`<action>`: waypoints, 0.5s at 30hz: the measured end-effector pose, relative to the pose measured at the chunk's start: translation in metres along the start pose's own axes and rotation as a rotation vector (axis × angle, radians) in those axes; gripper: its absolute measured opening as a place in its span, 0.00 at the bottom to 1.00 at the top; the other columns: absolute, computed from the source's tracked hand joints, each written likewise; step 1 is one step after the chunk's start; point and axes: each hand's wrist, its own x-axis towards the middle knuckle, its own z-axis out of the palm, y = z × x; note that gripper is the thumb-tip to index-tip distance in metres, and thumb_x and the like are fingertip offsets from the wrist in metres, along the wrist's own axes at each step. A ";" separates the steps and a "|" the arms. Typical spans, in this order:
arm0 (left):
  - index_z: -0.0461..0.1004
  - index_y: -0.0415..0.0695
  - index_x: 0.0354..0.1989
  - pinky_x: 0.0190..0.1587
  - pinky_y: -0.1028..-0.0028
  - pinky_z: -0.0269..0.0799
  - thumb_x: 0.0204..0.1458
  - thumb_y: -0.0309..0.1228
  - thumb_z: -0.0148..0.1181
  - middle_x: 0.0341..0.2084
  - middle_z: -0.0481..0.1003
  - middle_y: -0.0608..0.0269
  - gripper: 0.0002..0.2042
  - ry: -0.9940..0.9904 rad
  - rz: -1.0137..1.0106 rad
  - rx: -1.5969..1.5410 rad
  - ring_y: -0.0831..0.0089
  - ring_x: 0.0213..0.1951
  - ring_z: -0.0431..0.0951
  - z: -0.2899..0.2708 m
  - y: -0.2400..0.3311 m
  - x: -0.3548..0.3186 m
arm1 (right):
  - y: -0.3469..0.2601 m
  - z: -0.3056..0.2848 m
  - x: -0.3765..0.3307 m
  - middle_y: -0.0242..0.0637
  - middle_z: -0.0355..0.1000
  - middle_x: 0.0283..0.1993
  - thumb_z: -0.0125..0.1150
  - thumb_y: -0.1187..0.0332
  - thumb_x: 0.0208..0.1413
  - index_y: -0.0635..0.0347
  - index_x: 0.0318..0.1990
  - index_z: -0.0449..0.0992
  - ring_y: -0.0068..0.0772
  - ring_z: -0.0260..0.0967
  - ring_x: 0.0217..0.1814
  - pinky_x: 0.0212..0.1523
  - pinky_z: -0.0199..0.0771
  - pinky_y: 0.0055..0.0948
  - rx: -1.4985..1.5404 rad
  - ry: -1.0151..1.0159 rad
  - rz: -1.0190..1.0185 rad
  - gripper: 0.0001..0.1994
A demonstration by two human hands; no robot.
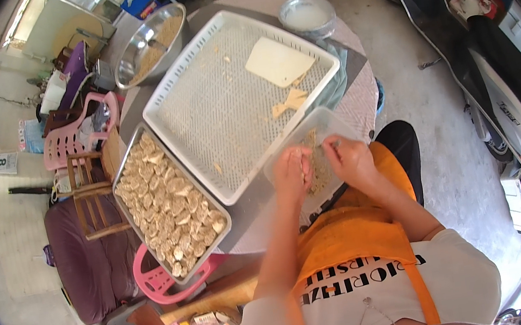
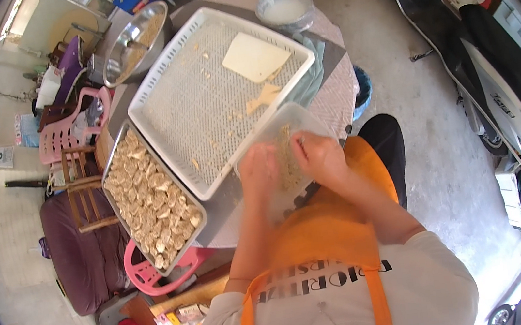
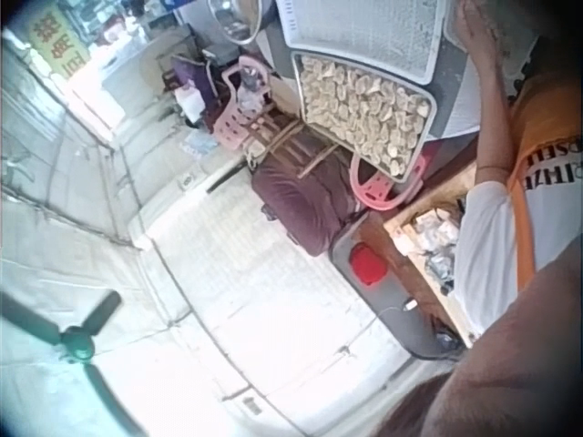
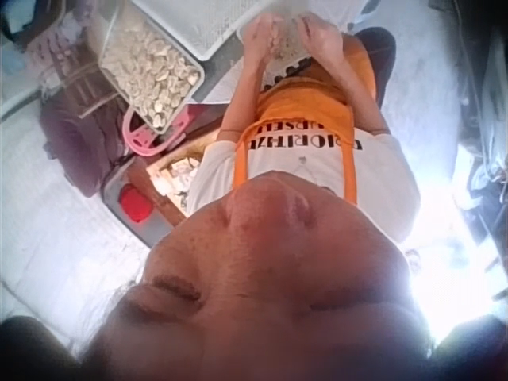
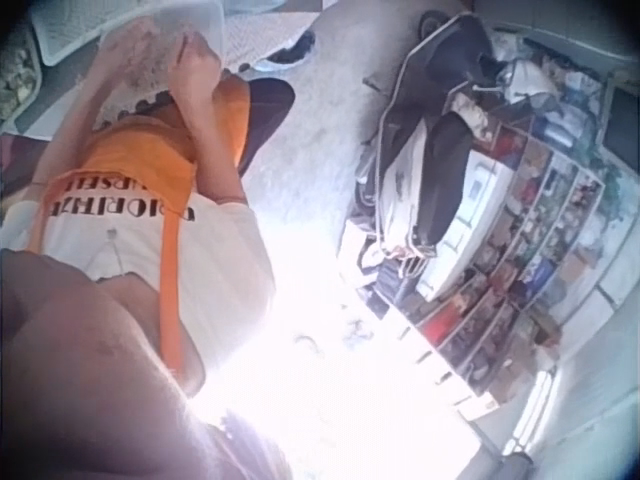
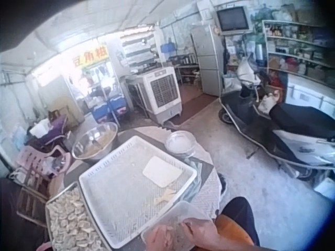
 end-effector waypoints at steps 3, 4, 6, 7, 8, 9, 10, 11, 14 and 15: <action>0.70 0.45 0.31 0.15 0.78 0.55 0.61 0.40 0.44 0.15 0.62 0.70 0.13 -0.006 0.084 0.184 0.79 0.15 0.60 -0.048 -0.052 0.019 | -0.015 0.005 0.000 0.42 0.71 0.23 0.57 0.71 0.51 0.61 0.29 0.73 0.45 0.69 0.21 0.21 0.68 0.35 -0.191 -0.076 -0.109 0.04; 0.72 0.45 0.34 0.16 0.76 0.59 0.60 0.38 0.45 0.16 0.65 0.68 0.12 0.005 0.120 0.298 0.78 0.17 0.64 -0.062 -0.062 0.023 | -0.017 0.010 -0.001 0.42 0.70 0.22 0.57 0.70 0.51 0.60 0.29 0.73 0.45 0.69 0.21 0.22 0.69 0.37 -0.188 -0.115 -0.111 0.04; 0.72 0.45 0.35 0.19 0.74 0.61 0.59 0.37 0.46 0.19 0.66 0.66 0.11 -0.055 0.166 0.534 0.75 0.20 0.66 -0.045 -0.056 0.026 | -0.005 0.010 -0.005 0.42 0.69 0.21 0.57 0.68 0.50 0.58 0.29 0.73 0.46 0.69 0.21 0.22 0.69 0.38 -0.240 -0.118 -0.089 0.04; 0.73 0.45 0.35 0.23 0.72 0.64 0.57 0.36 0.47 0.21 0.68 0.64 0.10 -0.070 0.203 0.779 0.72 0.23 0.68 -0.034 -0.047 0.024 | 0.001 0.011 -0.007 0.41 0.69 0.20 0.56 0.67 0.51 0.58 0.28 0.72 0.45 0.69 0.21 0.22 0.70 0.38 -0.268 -0.151 -0.081 0.06; 0.73 0.45 0.36 0.26 0.70 0.66 0.56 0.35 0.48 0.23 0.70 0.61 0.10 -0.071 0.248 1.027 0.70 0.26 0.71 -0.026 -0.036 0.020 | 0.004 0.012 -0.008 0.41 0.69 0.20 0.56 0.66 0.51 0.58 0.27 0.71 0.45 0.69 0.21 0.22 0.70 0.38 -0.288 -0.184 -0.076 0.07; 0.73 0.44 0.36 0.29 0.68 0.68 0.55 0.34 0.48 0.26 0.72 0.59 0.09 -0.073 0.303 1.271 0.67 0.29 0.73 -0.019 -0.028 0.018 | 0.008 0.010 -0.009 0.41 0.69 0.20 0.56 0.66 0.51 0.58 0.27 0.71 0.45 0.69 0.21 0.22 0.70 0.38 -0.317 -0.150 -0.062 0.07; 0.74 0.44 0.37 0.33 0.66 0.71 0.54 0.33 0.49 0.28 0.73 0.57 0.09 -0.057 0.361 1.518 0.64 0.32 0.75 -0.019 -0.026 0.016 | 0.009 0.010 -0.010 0.41 0.69 0.19 0.55 0.65 0.52 0.58 0.26 0.70 0.45 0.69 0.20 0.22 0.70 0.38 -0.311 -0.183 -0.039 0.08; 0.74 0.44 0.37 0.33 0.66 0.71 0.54 0.33 0.49 0.28 0.73 0.57 0.09 -0.076 0.393 1.521 0.64 0.32 0.75 -0.032 -0.033 0.017 | 0.008 0.011 -0.009 0.41 0.68 0.18 0.54 0.65 0.52 0.58 0.25 0.69 0.44 0.69 0.20 0.22 0.70 0.38 -0.300 -0.216 -0.017 0.08; 0.74 0.45 0.38 0.37 0.63 0.71 0.54 0.35 0.51 0.30 0.74 0.56 0.10 -0.177 0.045 0.416 0.61 0.34 0.75 -0.059 -0.057 0.026 | -0.010 0.001 0.001 0.41 0.68 0.18 0.52 0.65 0.52 0.58 0.24 0.69 0.44 0.69 0.19 0.20 0.70 0.38 -0.246 -0.146 -0.082 0.09; 0.68 0.48 0.29 0.26 0.73 0.64 0.58 0.35 0.47 0.22 0.66 0.64 0.08 -0.070 0.188 0.501 0.70 0.25 0.68 -0.055 -0.062 0.029 | -0.007 0.002 -0.002 0.39 0.69 0.18 0.53 0.65 0.50 0.57 0.25 0.70 0.42 0.70 0.18 0.18 0.70 0.38 -0.306 -0.182 -0.088 0.07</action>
